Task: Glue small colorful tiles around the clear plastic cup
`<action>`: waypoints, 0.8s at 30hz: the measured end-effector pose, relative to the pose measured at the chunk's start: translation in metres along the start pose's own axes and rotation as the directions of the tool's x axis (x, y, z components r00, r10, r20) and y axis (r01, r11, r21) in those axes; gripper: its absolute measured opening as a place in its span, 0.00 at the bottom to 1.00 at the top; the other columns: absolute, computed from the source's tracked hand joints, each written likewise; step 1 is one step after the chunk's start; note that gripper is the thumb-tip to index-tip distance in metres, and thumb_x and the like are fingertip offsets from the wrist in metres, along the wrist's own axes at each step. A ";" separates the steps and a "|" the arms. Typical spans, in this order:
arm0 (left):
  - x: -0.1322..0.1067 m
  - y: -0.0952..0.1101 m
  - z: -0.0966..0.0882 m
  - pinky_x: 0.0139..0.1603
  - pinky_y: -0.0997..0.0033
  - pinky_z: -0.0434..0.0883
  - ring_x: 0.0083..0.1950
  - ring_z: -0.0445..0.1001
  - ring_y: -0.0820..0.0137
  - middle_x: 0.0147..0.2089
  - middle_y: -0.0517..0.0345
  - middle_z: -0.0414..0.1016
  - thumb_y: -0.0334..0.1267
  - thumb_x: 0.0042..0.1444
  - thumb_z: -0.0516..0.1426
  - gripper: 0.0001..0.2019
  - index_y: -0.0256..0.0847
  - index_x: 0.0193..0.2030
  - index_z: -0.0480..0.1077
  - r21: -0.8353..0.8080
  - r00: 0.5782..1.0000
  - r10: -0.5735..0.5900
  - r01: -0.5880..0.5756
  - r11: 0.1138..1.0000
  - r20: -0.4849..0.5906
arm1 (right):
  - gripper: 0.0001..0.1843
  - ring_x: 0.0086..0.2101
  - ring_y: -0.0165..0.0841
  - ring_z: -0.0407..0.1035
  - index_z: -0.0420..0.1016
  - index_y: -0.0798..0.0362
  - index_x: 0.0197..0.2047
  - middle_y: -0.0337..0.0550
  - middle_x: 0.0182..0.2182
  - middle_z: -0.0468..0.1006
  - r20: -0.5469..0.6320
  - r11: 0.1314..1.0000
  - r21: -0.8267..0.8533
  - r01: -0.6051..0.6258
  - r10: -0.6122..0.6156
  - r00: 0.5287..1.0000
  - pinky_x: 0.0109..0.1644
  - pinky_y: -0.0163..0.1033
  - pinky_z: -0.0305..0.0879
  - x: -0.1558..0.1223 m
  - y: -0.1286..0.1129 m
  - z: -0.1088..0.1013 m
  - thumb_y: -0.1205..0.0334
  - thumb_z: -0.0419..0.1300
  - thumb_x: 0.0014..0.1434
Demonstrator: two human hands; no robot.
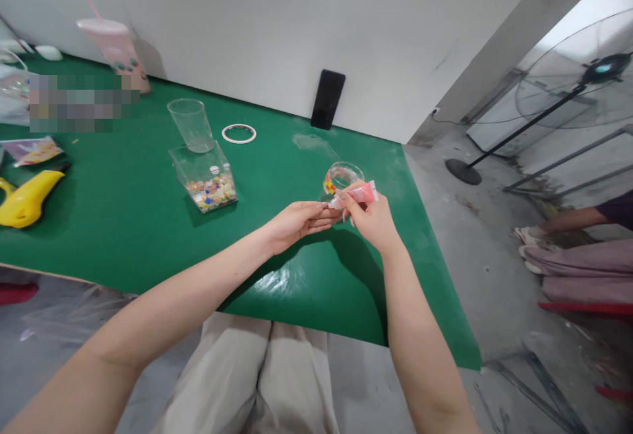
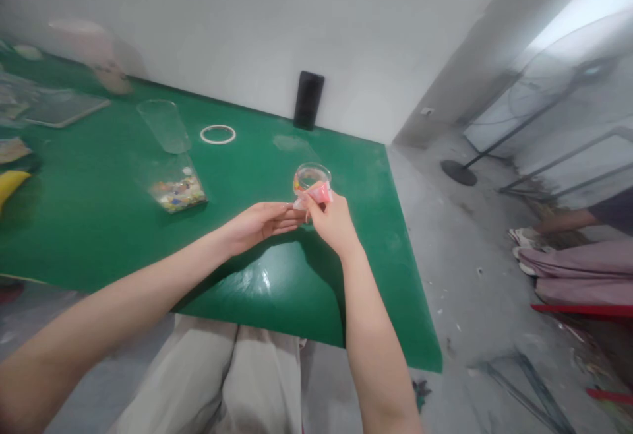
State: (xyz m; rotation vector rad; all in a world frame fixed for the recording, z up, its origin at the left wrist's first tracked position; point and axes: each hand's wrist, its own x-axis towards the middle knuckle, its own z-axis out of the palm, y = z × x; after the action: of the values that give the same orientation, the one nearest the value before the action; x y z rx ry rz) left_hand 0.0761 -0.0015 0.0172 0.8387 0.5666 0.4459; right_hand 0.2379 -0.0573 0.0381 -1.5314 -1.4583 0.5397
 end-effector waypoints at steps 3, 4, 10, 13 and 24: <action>0.000 -0.001 0.000 0.59 0.65 0.66 0.49 0.77 0.67 0.48 0.45 0.78 0.35 0.60 0.55 0.11 0.33 0.43 0.76 -0.002 1.000 0.002 -0.002 1.000 -0.007 | 0.13 0.21 0.30 0.67 0.71 0.53 0.31 0.36 0.18 0.71 0.006 1.000 -0.020 0.007 -0.007 1.000 0.28 0.35 0.62 -0.001 0.000 0.000 0.52 0.58 0.58; 0.001 -0.001 0.000 0.59 0.65 0.66 0.49 0.77 0.67 0.48 0.45 0.78 0.35 0.60 0.55 0.10 0.33 0.43 0.76 -0.004 1.000 0.001 -0.001 1.000 -0.008 | 0.12 0.21 0.29 0.67 0.71 0.53 0.31 0.36 0.19 0.71 0.009 1.000 -0.022 0.010 -0.010 1.000 0.28 0.35 0.63 -0.001 0.001 0.000 0.52 0.58 0.59; 0.002 -0.004 -0.002 0.59 0.65 0.66 0.49 0.77 0.66 0.47 0.46 0.78 0.36 0.58 0.58 0.10 0.34 0.42 0.76 0.017 1.000 0.004 -0.004 1.000 -0.013 | 0.12 0.22 0.29 0.67 0.71 0.54 0.32 0.38 0.22 0.74 0.016 0.996 -0.073 0.044 -0.043 0.999 0.30 0.35 0.63 -0.002 0.000 0.001 0.53 0.57 0.59; 0.003 -0.005 -0.003 0.58 0.65 0.66 0.49 0.77 0.66 0.46 0.46 0.79 0.37 0.57 0.58 0.10 0.34 0.41 0.77 0.031 1.000 0.013 -0.012 0.999 -0.024 | 0.13 0.22 0.29 0.67 0.71 0.54 0.32 0.38 0.22 0.74 0.020 0.991 -0.122 0.055 -0.053 0.998 0.29 0.35 0.62 -0.003 -0.001 0.002 0.53 0.56 0.59; 0.005 -0.006 -0.005 0.59 0.63 0.66 0.50 0.76 0.64 0.46 0.46 0.79 0.41 0.55 0.60 0.11 0.35 0.39 0.77 0.058 1.000 0.008 -0.006 0.998 -0.030 | 0.13 0.22 0.29 0.66 0.69 0.54 0.32 0.38 0.21 0.73 0.035 0.986 -0.154 0.058 -0.054 0.998 0.29 0.35 0.61 -0.004 -0.004 0.003 0.53 0.55 0.60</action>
State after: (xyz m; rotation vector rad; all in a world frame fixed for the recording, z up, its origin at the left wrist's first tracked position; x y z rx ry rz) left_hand 0.0777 0.0001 0.0085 0.8910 0.6073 0.4510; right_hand 0.2327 -0.0610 0.0388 -1.6030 -1.5936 0.4263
